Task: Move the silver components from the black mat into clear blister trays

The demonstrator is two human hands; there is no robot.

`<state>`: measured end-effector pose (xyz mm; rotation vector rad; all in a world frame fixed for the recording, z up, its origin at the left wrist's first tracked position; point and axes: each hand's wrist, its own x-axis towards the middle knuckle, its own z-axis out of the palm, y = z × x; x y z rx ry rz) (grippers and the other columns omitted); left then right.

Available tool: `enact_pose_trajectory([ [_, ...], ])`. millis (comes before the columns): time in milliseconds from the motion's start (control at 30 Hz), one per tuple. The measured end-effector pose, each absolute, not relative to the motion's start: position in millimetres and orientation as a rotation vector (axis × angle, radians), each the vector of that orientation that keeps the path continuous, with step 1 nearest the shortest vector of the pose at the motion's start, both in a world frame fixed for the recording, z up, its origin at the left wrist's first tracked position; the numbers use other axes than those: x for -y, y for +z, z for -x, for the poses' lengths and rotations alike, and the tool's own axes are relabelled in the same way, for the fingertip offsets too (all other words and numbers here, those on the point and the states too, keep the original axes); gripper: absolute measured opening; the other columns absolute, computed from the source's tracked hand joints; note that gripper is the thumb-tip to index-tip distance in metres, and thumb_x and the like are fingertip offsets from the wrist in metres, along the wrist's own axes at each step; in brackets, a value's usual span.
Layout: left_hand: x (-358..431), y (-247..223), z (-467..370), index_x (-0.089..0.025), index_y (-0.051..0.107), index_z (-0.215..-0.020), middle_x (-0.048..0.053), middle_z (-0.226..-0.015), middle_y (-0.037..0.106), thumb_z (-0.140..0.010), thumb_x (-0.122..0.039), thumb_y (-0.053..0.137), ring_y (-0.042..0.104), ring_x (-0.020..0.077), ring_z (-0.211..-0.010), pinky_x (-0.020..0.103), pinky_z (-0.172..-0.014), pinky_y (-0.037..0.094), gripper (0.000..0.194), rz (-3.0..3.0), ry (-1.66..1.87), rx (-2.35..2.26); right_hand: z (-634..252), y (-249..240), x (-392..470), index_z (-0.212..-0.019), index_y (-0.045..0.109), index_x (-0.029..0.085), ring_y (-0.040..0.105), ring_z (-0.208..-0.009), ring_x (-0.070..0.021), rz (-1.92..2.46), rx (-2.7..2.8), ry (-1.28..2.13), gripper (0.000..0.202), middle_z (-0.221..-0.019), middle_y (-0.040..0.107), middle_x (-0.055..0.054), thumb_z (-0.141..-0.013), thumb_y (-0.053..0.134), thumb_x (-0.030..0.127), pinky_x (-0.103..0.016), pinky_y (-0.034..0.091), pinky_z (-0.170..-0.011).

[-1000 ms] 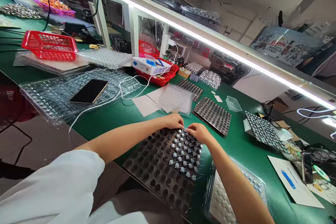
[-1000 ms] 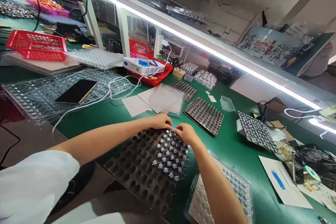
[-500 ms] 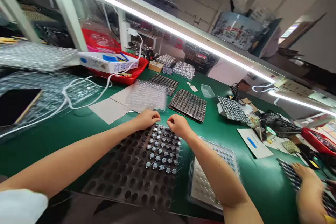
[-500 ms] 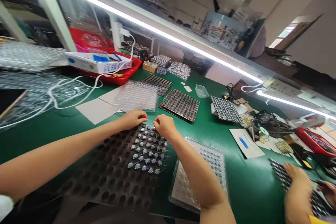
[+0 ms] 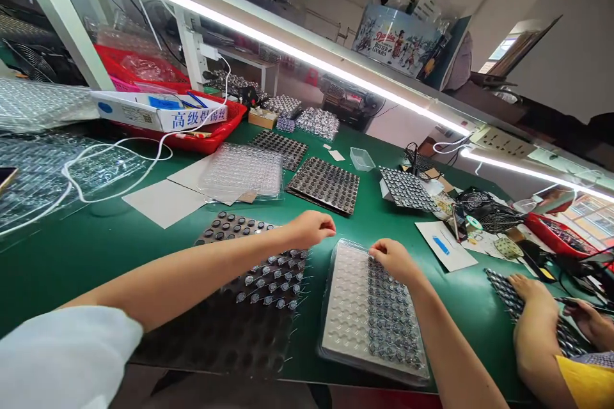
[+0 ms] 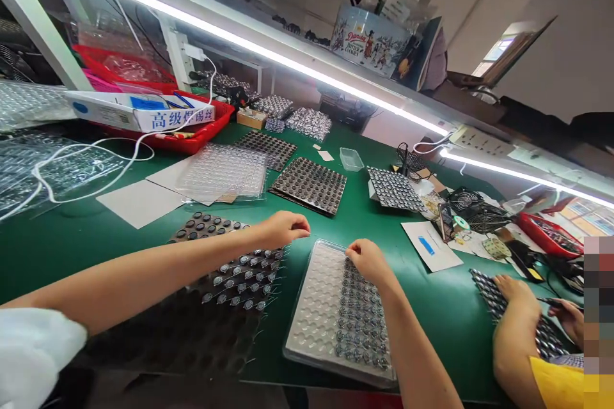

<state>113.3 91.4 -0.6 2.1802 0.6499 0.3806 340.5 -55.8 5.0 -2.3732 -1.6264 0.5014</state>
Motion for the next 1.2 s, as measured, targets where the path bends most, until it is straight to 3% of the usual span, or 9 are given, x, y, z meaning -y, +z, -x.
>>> enact_pose_trajectory([
  [233, -66.8, 4.0, -176.8, -0.017, 0.072, -0.085, 0.001, -0.079, 0.07, -0.075, -0.029, 0.064, 0.06, 0.013, -0.071, 0.02, -0.056, 0.037, 0.018, -2.239, 0.189, -0.688, -331.4, -8.4, 44.8, -0.065, 0.062, 0.02, 0.057, -0.067, -0.0159, 2.571, 1.522, 0.475, 0.018, -0.07, 0.066, -0.002, -0.075, 0.059, 0.035, -0.026, 0.031, -0.06],
  [433, -60.6, 1.7, -199.8, -0.023, 0.072, -0.091, 0.001, -0.086, 0.072, -0.074, -0.038, 0.066, 0.062, 0.0153, -0.077, 0.021, -0.061, 0.042, 0.024, -2.398, -0.074, -0.724, -334.0, 1.4, 54.6, -0.078, 0.061, 0.022, 0.057, -0.086, -0.0208, 2.639, 1.486, 0.349, 0.019, -0.088, 0.067, -0.003, -0.076, 0.06, 0.041, -0.03, 0.031, -0.068],
  [633, -54.0, 6.6, -215.1, -0.019, 0.073, -0.079, 0.008, -0.089, 0.071, -0.063, -0.031, 0.073, 0.061, 0.0262, -0.095, 0.029, -0.075, 0.048, 0.02, -2.471, -0.196, -0.776, -338.7, 16.4, 77.0, -0.092, 0.061, 0.024, 0.056, -0.093, -0.0215, 2.612, 1.464, 0.201, 0.02, -0.093, 0.066, -0.003, -0.081, 0.054, 0.039, -0.031, 0.033, -0.071],
  [767, -51.5, 12.8, -216.5, -0.017, 0.069, -0.09, 0.01, -0.098, 0.069, -0.059, -0.031, 0.077, 0.062, 0.0265, -0.094, 0.03, -0.077, 0.049, 0.035, -2.453, -0.208, -0.8, -334.8, 25.5, 80.7, -0.091, 0.062, 0.025, 0.057, -0.094, -0.0223, 2.561, 1.514, 0.193, 0.019, -0.094, 0.067, -0.002, -0.082, 0.053, 0.039, -0.033, 0.036, -0.074],
  [867, -58.1, 20.2, -196.1, -0.018, 0.061, -0.106, 0.011, -0.112, 0.064, -0.066, -0.037, 0.074, 0.061, 0.0245, -0.098, 0.028, -0.077, 0.048, 0.046, -2.44, -0.078, -0.784, -330.4, 28.0, 77.6, -0.091, 0.062, 0.025, 0.058, -0.092, -0.022, 2.48, 1.563, 0.253, 0.021, -0.095, 0.067, -0.002, -0.081, 0.051, 0.04, -0.033, 0.039, -0.075],
  [933, -70.5, 26.2, -167.3, -0.018, 0.059, -0.108, 0.009, -0.112, 0.064, -0.074, -0.037, 0.068, 0.061, 0.0218, -0.098, 0.026, -0.076, 0.047, 0.04, -2.437, 0.077, -0.733, -326.2, 27.2, 73.8, -0.091, 0.063, 0.024, 0.059, -0.091, -0.0216, 2.401, 1.6, 0.318, 0.024, -0.095, 0.068, -0.003, -0.081, 0.05, 0.042, -0.033, 0.041, -0.076],
  [1067, -106.5, 32.9, -79.1, -0.018, 0.062, -0.101, 0.004, -0.105, 0.066, -0.081, -0.028, 0.061, 0.061, 0.017, -0.094, 0.023, -0.078, 0.045, 0.023, -2.434, 0.329, -0.74, -304.3, 24.0, 57.6, -0.092, 0.065, 0.024, 0.059, -0.091, -0.0213, 2.209, 1.725, 0.44, 0.029, -0.095, 0.068, -0.003, -0.08, 0.051, 0.045, -0.032, 0.043, -0.079],
  [1200, -134.3, 20.6, 7.0, -0.019, 0.068, -0.089, 0.002, -0.094, 0.069, -0.08, -0.027, 0.06, 0.061, 0.0168, -0.089, 0.023, -0.08, 0.043, 0.015, -2.451, 0.305, -0.845, -256.7, 20.3, 21.9, -0.093, 0.066, 0.025, 0.059, -0.094, -0.0211, 2.037, 1.928, 0.518, 0.027, -0.099, 0.068, -0.003, -0.082, 0.05, 0.042, -0.034, 0.042, -0.084],
])
